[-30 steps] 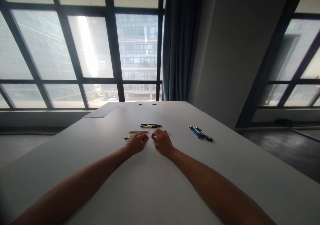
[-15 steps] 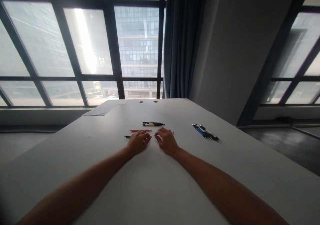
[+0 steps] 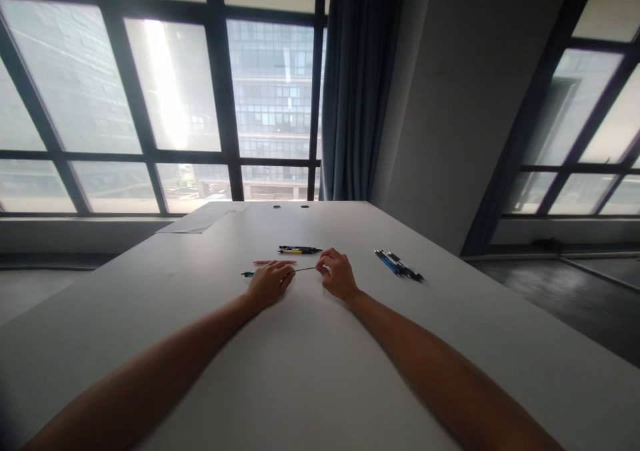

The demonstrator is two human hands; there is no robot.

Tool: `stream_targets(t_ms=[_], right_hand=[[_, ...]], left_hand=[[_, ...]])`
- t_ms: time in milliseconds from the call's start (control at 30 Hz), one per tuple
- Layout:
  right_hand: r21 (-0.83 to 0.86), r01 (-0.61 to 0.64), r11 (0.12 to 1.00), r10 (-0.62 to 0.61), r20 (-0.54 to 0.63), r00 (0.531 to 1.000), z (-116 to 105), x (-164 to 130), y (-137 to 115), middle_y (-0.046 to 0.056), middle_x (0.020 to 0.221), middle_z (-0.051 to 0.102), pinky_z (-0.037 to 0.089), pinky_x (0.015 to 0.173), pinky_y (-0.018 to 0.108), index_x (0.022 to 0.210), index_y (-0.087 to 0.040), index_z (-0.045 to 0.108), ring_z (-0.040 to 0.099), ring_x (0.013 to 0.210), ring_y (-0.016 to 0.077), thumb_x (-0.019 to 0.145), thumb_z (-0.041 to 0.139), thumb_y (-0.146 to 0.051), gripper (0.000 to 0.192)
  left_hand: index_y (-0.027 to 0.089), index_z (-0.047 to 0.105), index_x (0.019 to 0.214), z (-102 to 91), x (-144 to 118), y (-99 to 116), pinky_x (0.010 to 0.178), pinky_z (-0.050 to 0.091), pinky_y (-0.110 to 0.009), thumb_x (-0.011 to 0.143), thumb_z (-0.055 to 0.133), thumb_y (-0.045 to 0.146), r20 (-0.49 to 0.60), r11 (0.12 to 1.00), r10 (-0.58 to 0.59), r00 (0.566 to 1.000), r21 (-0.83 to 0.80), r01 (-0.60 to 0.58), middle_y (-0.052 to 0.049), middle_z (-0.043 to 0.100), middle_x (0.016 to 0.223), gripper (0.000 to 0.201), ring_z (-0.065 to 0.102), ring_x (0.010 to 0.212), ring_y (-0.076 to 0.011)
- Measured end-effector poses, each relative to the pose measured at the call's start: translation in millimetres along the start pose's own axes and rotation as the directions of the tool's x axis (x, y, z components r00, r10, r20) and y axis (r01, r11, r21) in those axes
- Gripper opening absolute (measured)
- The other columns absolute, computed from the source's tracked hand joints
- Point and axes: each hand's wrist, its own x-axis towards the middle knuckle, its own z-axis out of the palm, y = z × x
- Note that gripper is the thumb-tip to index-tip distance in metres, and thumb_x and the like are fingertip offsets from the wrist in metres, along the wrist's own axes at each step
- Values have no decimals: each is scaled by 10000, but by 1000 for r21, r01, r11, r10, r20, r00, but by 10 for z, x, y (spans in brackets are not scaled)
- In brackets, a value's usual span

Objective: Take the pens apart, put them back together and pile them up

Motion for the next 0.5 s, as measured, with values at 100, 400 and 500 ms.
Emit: stream_targets(t_ms=[100, 400, 500], right_hand=[[-4, -4, 1000, 4, -1, 1000, -9, 4, 48, 51, 953, 618, 372, 827, 324, 741, -180, 638, 580, 899, 176, 792, 572, -112, 108], [-35, 100, 994, -99, 47, 994, -39, -40, -45, 61, 1001, 622, 357, 860, 334, 856, -185, 655, 564, 965, 189, 833, 594, -183, 65], [-104, 82, 991, -73, 86, 994, -41, -43, -89, 67, 1003, 619, 347, 852, 334, 807, -178, 642, 553, 957, 190, 830, 572, -162, 76]], left_hand=[[224, 683, 964, -12, 1, -3, 893, 495, -341, 953, 425, 284, 11, 1000, -3, 1000, 0, 3, -49, 679, 1141, 265, 612, 1028, -201], [237, 672, 961, 29, -1, -58, 862, 475, -333, 970, 394, 304, -3, 1000, 1, 1000, 24, -1, -34, 671, 1150, 285, 610, 960, -194], [238, 649, 1046, 27, -1, -53, 851, 469, -337, 969, 394, 315, 4, 999, -30, 1000, 21, 30, -44, 671, 1134, 277, 606, 972, -204]])
